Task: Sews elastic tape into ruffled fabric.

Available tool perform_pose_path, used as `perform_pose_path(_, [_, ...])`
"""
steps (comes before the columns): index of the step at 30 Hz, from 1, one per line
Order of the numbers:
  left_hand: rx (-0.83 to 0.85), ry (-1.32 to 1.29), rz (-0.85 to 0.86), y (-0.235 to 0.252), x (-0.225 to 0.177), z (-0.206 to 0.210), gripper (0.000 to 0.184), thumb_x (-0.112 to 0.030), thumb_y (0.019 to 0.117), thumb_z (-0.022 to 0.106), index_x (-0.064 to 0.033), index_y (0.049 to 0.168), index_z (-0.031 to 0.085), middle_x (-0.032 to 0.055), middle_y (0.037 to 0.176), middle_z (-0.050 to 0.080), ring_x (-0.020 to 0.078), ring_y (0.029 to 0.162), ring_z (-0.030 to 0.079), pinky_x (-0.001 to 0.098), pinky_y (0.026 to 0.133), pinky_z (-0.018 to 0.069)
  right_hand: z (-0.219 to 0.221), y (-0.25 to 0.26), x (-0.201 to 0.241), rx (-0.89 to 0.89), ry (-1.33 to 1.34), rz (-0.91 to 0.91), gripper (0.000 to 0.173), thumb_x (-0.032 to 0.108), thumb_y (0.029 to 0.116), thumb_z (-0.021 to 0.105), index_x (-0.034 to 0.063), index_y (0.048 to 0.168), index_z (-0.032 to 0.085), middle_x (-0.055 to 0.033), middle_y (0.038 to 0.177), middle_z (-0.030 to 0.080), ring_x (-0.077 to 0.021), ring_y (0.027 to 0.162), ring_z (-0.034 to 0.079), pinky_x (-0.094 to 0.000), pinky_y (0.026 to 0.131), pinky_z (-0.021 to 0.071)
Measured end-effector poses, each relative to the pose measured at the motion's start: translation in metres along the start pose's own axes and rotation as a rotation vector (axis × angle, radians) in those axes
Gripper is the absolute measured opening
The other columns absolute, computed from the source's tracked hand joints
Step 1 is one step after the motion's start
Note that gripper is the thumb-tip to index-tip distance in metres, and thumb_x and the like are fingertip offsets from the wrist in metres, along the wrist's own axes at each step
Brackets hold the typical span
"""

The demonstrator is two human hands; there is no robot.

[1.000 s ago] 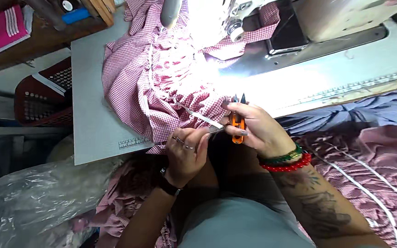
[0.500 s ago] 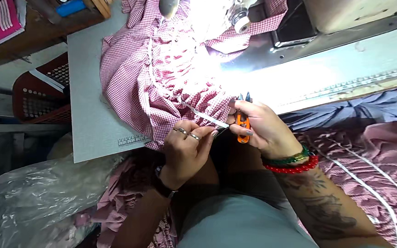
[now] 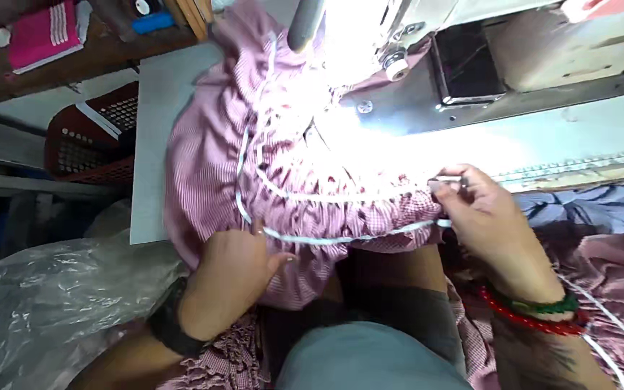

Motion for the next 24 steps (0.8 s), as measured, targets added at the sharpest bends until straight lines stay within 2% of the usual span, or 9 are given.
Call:
perform_pose_path(2, [-0.065,-0.14,0.096,-0.001,0.011,-0.018,0.054,-0.051,0.1018,0.052,-0.0049,0.086,0.075,0.0111,0.06,0.061,0.0318,0.058,0.066,0.0535,0.052,0.0518,-0.002,0.006,0.012,-0.025,-0.126,-0.083,0.043,0.032,0.1039,0.054,0.0048,0.137,0.053,-0.0126,0.103,0.066,-0.0185,0.083,0.063,-0.0434,0.074,0.0538])
perform_pose_path(4, [-0.255,-0.232,0.118,0.029,0.029,-0.032,0.044,-0.036,0.1038,0.055,-0.0047,0.074,0.067,0.0112,0.062,0.059,0.0314,0.06,0.064,0.0537,0.053,0.0498,0.018,0.009,0.027,0.082,-0.191,-0.119,0.056,0.042,0.0999,0.061,0.003,0.139,0.051,-0.0199,0.117,0.066,-0.0312,0.093,0.068,-0.056,0.078,0.0565])
perform_pose_path(7, [-0.529,-0.336,0.229,0.101,0.052,-0.039,0.03,-0.016,0.1055,0.049,-0.0006,0.115,0.073,0.016,0.113,0.073,0.0298,0.108,0.071,0.0478,0.094,0.0558,0.052,0.008,0.034,0.185,-0.395,-0.264,0.062,0.048,0.0938,0.07,-0.0008,0.132,0.06,-0.026,0.11,0.065,-0.0445,0.089,0.068,-0.0653,0.072,0.0544])
perform_pose_path(9, [-0.561,-0.396,0.358,0.147,0.058,-0.037,0.038,-0.002,0.1032,0.044,0.0019,0.136,0.063,0.0169,0.145,0.06,0.0287,0.138,0.055,0.0434,0.118,0.0413,0.053,0.009,0.031,0.183,-0.422,-0.33,0.047,0.041,0.0966,0.067,0.0003,0.119,0.063,-0.0197,0.087,0.065,-0.0397,0.076,0.066,-0.0607,0.064,0.0524])
perform_pose_path(12, [-0.368,-0.256,0.249,0.194,0.058,-0.025,0.058,-0.003,0.1033,0.042,-0.0072,0.16,0.034,0.0112,0.165,0.037,0.0293,0.15,0.04,0.0486,0.121,0.0347,0.038,0.002,0.02,0.28,-0.364,-0.337,0.03,0.032,0.0998,0.062,0.0103,0.119,0.069,-0.0121,0.083,0.068,-0.0329,0.075,0.068,-0.0595,0.066,0.0532])
perform_pose_path(17, [-0.1,-0.175,-0.098,0.186,0.073,-0.021,0.091,-0.02,0.0873,0.069,-0.0208,0.165,0.023,0.0314,0.152,0.042,0.0528,0.127,0.054,0.0706,0.095,0.046,-0.033,-0.01,0.01,0.437,-0.211,-0.308,0.034,0.043,0.1004,0.056,0.0178,0.117,0.072,0.0024,0.094,0.073,-0.0045,0.079,0.067,-0.0329,0.073,0.0587])
perform_pose_path(21, [-0.147,-0.37,-0.097,0.111,0.121,0.002,0.046,-0.018,0.0891,0.072,0.0029,0.13,0.064,0.0303,0.12,0.066,0.0479,0.114,0.063,0.07,0.095,0.0477,-0.099,0.004,0.02,0.258,-0.235,-0.282,0.031,0.034,0.1003,0.057,0.01,0.114,0.07,-0.0013,0.091,0.069,-0.0047,0.074,0.062,-0.029,0.069,0.0552])
perform_pose_path(22, [-0.191,-0.463,-0.115,0.083,0.136,0.007,0.036,-0.014,0.0888,0.072,0.0064,0.118,0.067,0.0293,0.111,0.067,0.0453,0.108,0.065,0.0676,0.092,0.0492,-0.105,0.011,0.025,0.207,-0.192,-0.286,0.027,0.022,0.1004,0.057,0.0021,0.116,0.067,-0.0071,0.094,0.067,-0.0084,0.078,0.059,-0.0313,0.075,0.0526])
perform_pose_path(24, [-0.268,-0.714,-0.327,0.009,0.174,0.011,0.038,-0.009,0.0906,0.072,0.0045,0.125,0.064,0.0252,0.115,0.069,0.0358,0.106,0.068,0.0601,0.095,0.0528,-0.118,0.049,-0.026,0.194,-0.108,-0.513,0.027,0.021,0.1045,0.059,0.0055,0.126,0.065,-0.004,0.106,0.067,-0.0038,0.091,0.062,-0.0226,0.082,0.0522])
Point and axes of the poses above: each hand's wrist, its own y-axis towards the middle knuckle, its own z-axis out of the palm, x = y × z, the point moved 5 cm from there along y, towards the middle knuckle
